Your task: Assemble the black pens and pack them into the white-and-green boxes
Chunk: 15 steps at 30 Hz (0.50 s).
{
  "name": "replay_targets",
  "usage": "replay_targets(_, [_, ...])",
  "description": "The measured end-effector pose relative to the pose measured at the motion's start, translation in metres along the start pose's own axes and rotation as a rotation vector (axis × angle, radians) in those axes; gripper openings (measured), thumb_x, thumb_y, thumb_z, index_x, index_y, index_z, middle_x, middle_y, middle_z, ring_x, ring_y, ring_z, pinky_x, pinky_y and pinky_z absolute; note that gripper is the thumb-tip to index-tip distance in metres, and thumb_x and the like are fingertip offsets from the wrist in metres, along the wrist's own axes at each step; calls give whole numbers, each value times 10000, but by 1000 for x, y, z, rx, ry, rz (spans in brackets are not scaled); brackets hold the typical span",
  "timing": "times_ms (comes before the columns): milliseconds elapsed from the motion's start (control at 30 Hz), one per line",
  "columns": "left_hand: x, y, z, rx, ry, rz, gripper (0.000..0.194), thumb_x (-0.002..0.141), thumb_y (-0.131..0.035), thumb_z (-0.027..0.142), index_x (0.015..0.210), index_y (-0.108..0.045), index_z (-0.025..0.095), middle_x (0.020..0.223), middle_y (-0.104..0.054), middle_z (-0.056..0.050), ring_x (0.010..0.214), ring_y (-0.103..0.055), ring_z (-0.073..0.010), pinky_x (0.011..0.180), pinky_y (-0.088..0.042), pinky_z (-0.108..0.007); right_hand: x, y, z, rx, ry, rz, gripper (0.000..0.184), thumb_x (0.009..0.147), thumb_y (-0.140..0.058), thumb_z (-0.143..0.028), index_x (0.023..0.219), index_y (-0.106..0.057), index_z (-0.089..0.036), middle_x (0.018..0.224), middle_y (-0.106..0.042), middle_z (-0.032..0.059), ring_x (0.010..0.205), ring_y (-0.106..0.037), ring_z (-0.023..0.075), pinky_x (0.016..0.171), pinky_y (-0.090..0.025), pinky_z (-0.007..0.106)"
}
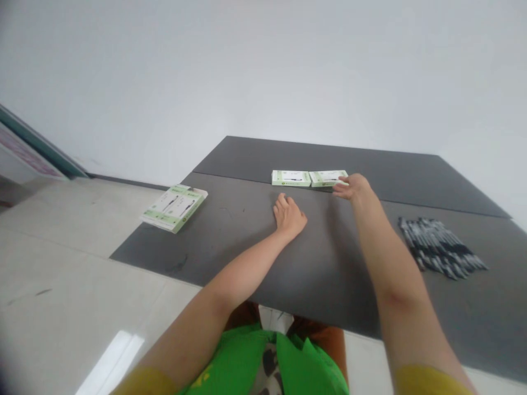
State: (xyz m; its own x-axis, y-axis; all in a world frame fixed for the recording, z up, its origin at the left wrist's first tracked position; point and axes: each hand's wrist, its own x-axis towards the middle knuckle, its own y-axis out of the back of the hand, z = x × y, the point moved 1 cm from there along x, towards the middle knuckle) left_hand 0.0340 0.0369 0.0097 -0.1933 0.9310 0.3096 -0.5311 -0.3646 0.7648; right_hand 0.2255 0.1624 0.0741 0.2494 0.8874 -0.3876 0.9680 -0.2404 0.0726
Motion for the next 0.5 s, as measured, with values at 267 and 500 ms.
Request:
replay_targets(267, [-2, 3, 3, 101, -125, -90, 275, 856, -499, 181, 1110, -550, 88, 1179, -534, -204, 1145, -465, -312, 939, -396, -450, -36, -8, 23, 95, -38, -39, 109, 872, -436, -116, 926, -515, -169, 896, -607, 76, 750, -562, 91, 818, -444, 304])
replay_targets(500, [-7, 7, 4, 214, -185, -77, 266, 873, -484, 194, 1098, -581, 90, 1154, -557, -187, 1093, -492, -284, 878, -417, -406, -91, -14, 59, -18, -53, -141, 133, 847, -453, -98, 820, -553, -182, 767, -618, 68, 671, -561, 125, 702, -459, 282])
